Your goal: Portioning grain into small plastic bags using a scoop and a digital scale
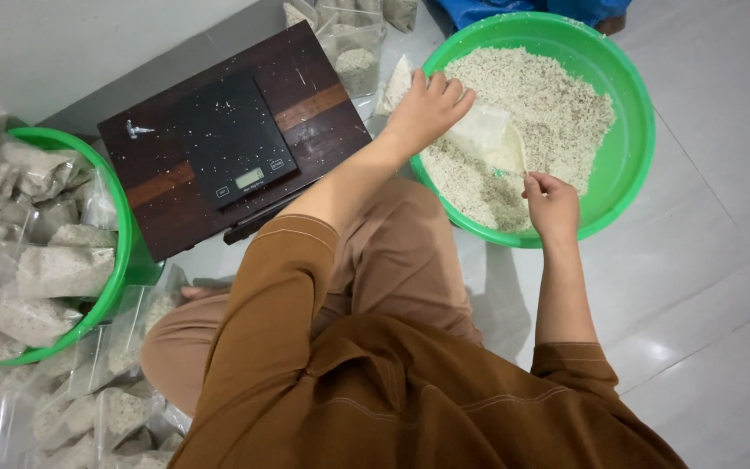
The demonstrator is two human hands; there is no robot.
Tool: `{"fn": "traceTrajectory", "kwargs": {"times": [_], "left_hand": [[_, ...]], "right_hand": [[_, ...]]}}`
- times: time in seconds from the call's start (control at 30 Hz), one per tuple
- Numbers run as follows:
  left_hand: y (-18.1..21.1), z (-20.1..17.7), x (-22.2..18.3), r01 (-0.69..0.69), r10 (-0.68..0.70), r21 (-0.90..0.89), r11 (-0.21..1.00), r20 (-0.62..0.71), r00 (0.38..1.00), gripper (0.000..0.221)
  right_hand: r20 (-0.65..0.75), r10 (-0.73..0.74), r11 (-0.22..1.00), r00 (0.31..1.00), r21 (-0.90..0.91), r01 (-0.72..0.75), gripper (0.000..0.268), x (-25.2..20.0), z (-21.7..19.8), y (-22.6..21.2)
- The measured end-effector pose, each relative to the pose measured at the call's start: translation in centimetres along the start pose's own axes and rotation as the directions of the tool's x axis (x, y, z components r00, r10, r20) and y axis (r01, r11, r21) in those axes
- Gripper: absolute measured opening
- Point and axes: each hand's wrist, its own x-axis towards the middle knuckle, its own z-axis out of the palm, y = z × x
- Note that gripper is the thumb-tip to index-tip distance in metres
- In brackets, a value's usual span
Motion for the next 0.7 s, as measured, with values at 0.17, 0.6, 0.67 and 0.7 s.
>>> {"fn": "traceTrajectory", "kwargs": {"times": [0.17, 0.6, 0.67, 0.7], "left_hand": [[0.01, -0.36, 0.10, 0.018, -0.019, 0.078, 0.997, 0.006, 1.000, 0.048], [0.82, -0.62, 0.59, 0.033, -0.024, 0.187, 0.982, -0.052, 0.998, 0.037], [0.86, -0.43, 0.52, 0.033, -0.026, 0.194, 0.980, -0.040, 0.999, 0.037], [0.91, -0.34, 0.48, 0.033, -0.027, 0.201, 0.979, -0.029, 0.999, 0.037]], "right_hand": [[0.008, -0.004, 1.000, 1.000, 0.018, 0.003, 0.023, 0.05, 0.13, -0.03], [0.037, 0.034, 0.999, 0.999, 0.010, -0.034, 0.022, 0.09, 0.54, -0.16], [0.039, 0.029, 0.999, 0.999, 0.013, -0.029, 0.021, -0.02, 0.54, -0.44], [0.039, 0.024, 1.000, 0.999, 0.016, -0.024, 0.021, -0.08, 0.52, -0.56]]}}
